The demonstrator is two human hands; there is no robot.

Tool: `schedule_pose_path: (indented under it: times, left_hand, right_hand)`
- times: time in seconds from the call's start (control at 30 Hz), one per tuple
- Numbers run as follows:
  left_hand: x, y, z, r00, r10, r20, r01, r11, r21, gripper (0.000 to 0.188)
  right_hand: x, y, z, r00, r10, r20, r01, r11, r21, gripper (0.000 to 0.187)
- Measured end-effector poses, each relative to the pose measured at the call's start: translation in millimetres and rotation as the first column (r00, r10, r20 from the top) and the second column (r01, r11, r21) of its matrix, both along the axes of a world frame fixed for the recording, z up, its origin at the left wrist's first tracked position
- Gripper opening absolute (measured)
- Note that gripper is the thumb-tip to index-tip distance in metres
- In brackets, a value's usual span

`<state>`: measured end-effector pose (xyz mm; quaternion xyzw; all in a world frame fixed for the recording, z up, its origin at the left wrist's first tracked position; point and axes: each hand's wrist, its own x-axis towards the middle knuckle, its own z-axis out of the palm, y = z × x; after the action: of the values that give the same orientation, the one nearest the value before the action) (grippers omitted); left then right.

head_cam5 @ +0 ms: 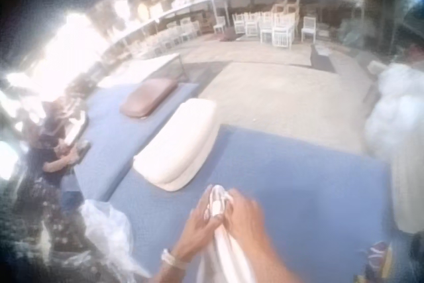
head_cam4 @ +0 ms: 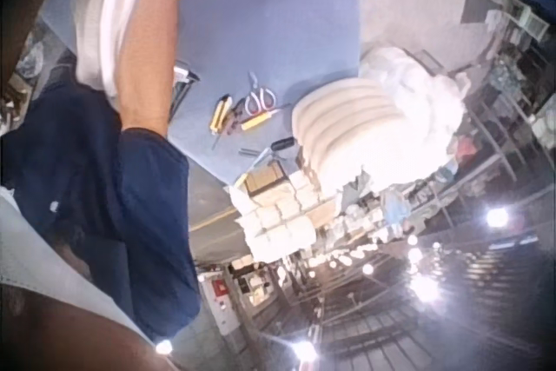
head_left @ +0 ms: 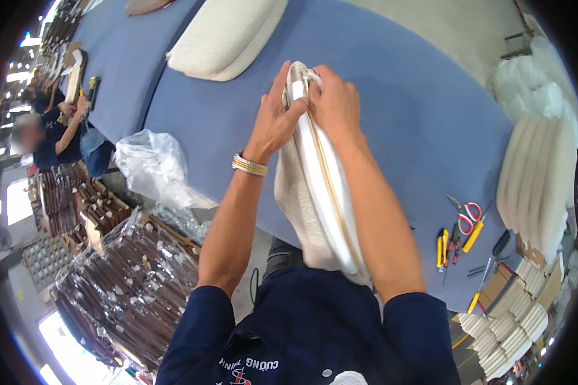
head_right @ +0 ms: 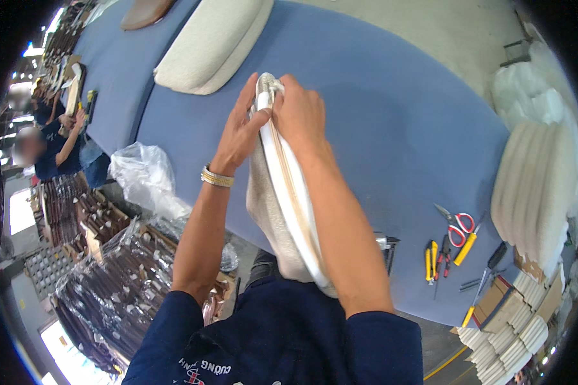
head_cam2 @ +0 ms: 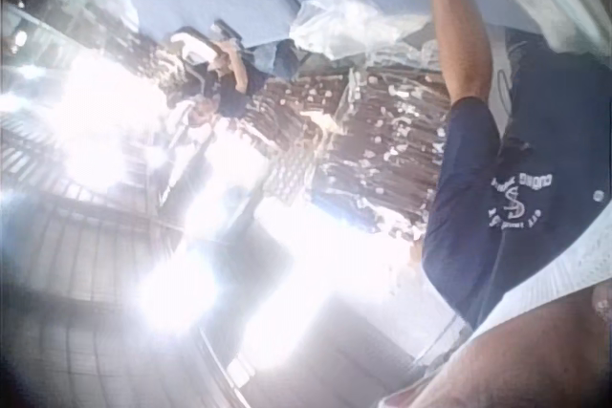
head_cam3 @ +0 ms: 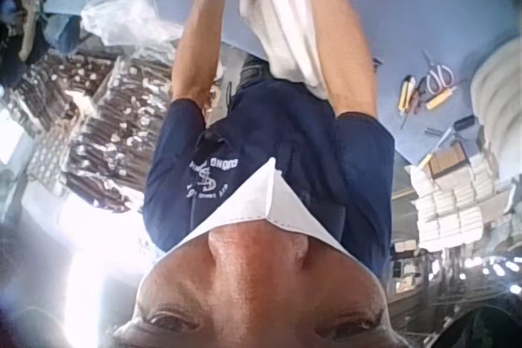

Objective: The person covers a foam cushion with fabric, using a staple gun to secure the fabric to the cushion edges. They trim excess fabric with a utility knife and smooth the surface by hand. The person repeats this process on multiple cushions at a workbench.

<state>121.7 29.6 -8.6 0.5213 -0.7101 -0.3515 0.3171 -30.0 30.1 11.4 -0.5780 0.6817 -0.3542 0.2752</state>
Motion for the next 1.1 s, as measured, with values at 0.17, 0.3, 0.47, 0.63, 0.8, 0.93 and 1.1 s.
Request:
schedule_pose_path:
  times: [0.17,0.3,0.47,0.63,0.8,0.93,1.1]
  left_hand:
    - [-33,-9,35,0.979,-0.202,0.021,0.199,0.975,0.097,0.083]
    - [-43,-12,39,0.968,-0.215,0.133,0.181,0.957,0.225,0.081]
    - [-23,-27,35,0.968,-0.242,0.069,0.216,0.939,0.269,0.079]
    - [-14,-11,39,0.985,-0.163,0.061,0.147,0.967,0.208,0.078]
    - [-7,-14,29,0.985,-0.122,0.119,0.096,0.973,0.21,0.08]
    - [7,-17,35,0.989,-0.132,0.073,0.11,0.961,0.253,0.079]
    - [21,-20,30,0.992,-0.126,0.029,0.115,0.964,0.238,0.079]
  right_hand:
    - [-30,25,3,0.993,-0.117,0.013,0.117,0.992,-0.04,0.035]
    - [-50,14,6,0.999,-0.018,-0.028,0.02,0.997,0.077,0.043]
    - [-60,-8,-8,0.986,0.164,-0.039,-0.168,0.979,-0.118,0.044]
    - [-45,-25,2,0.947,0.313,-0.07,-0.317,0.946,-0.062,0.044]
    - [-35,-30,21,0.922,0.338,-0.189,-0.343,0.939,0.011,0.039]
    - [-19,-36,16,0.946,0.289,-0.145,-0.294,0.956,-0.009,0.037]
    - [-6,-43,18,0.97,0.24,-0.022,-0.237,0.967,0.092,0.036]
